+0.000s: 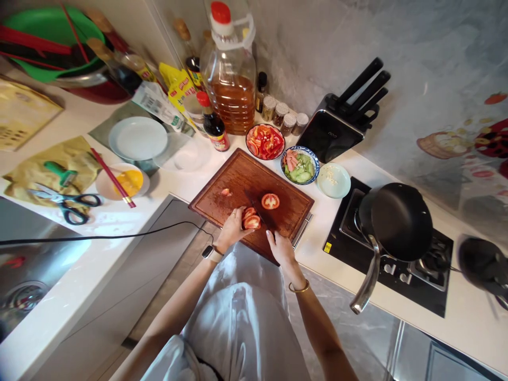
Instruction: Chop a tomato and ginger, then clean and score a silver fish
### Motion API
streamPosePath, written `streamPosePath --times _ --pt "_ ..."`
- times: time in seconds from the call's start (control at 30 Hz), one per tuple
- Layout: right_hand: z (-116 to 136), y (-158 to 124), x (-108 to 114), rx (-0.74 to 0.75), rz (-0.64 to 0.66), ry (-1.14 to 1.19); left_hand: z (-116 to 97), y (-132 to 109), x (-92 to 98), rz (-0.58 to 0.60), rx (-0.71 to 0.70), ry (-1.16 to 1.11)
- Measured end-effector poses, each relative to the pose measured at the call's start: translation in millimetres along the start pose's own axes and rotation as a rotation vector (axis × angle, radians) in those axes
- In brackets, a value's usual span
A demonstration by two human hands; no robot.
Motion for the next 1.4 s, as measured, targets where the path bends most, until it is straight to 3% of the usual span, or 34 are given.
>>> streamPosePath --times 0.17,0.27,0.43,0.73,1.4 --pt "1.7 0.5 -4.7 -0.019 0.004 0.008 -4.5 -7.2 -7.7 0.006 0.133 -0.064" --pt "4.8 1.9 -4.3 -0.033 -0.011 -0.008 -8.3 -8.2 -12.3 -0.078 0.169 -0.159" --pt "5.8 -6.7 11.8 -0.053 -0.054 -0.04 -12.8 -7.4 -16.7 -0.191 0.19 -0.227" --pt "-7.2 -37.8 22.7 -0.049 0.045 -0.199 -15.5 -18.0 -18.1 -0.301 0.159 -0.242" --pt "16.6 -10.7 26.1 -0.064 0.192 -0.422 -12.8 -12.1 -19.7 -0.343 0.108 -0.25"
Point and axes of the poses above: each hand's wrist, its own y-axis towards the middle knuckle, its own x-axis out of the back of the hand, z = x × y, the point moved 5 cm from there along y, towards the middle knuckle, and after that the axes turned 4 degrees about -x, right-handed, at the moved point
